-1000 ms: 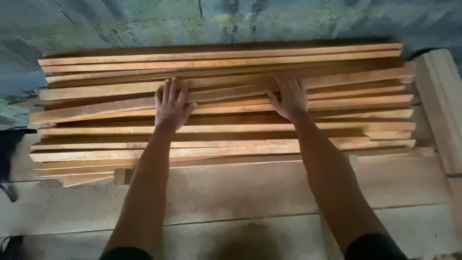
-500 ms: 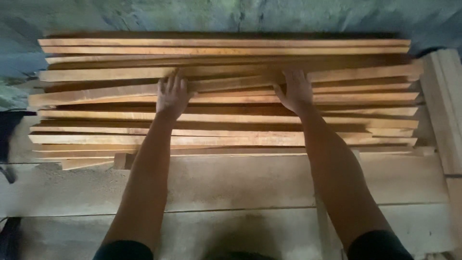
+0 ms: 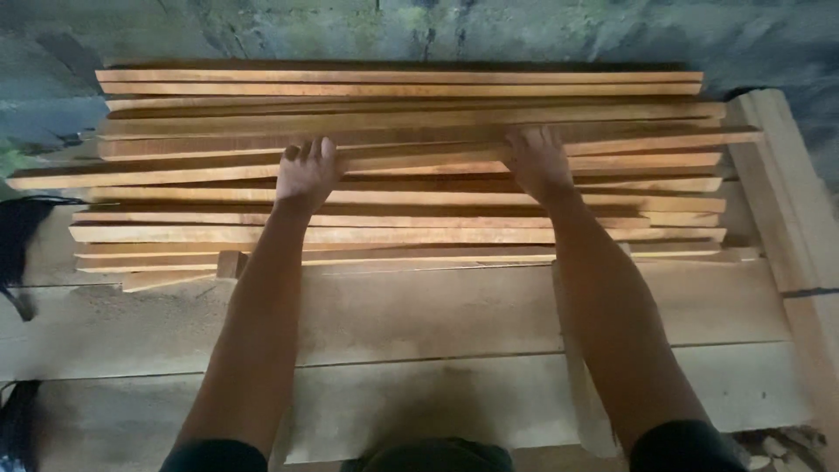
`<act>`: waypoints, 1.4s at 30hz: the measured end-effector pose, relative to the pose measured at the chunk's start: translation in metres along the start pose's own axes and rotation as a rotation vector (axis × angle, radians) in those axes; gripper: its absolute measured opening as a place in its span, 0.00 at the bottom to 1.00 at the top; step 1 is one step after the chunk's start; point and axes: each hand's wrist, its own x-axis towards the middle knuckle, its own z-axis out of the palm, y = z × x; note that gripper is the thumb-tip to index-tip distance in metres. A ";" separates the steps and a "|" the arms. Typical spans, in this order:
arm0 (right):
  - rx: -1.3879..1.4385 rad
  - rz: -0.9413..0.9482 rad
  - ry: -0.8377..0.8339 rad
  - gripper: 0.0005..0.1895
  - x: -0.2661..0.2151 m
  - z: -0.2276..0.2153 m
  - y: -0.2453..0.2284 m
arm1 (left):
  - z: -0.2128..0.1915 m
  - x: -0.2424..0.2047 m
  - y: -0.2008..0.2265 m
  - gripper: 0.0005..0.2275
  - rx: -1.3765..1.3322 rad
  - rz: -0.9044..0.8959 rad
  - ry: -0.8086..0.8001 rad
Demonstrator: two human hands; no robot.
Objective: Sorting and placing wooden planks onto a wooden jig or holder on a workbench.
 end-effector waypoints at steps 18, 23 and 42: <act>-0.231 -0.361 0.449 0.27 -0.085 -0.062 -0.022 | -0.123 -0.025 0.009 0.24 -0.061 0.138 0.105; -0.262 -0.430 0.519 0.23 -0.105 -0.081 -0.037 | -0.151 -0.025 0.008 0.17 -0.088 0.283 0.228; -0.166 -0.168 0.562 0.11 -0.189 0.016 -0.044 | -0.141 -0.125 0.058 0.16 -0.182 0.108 -0.096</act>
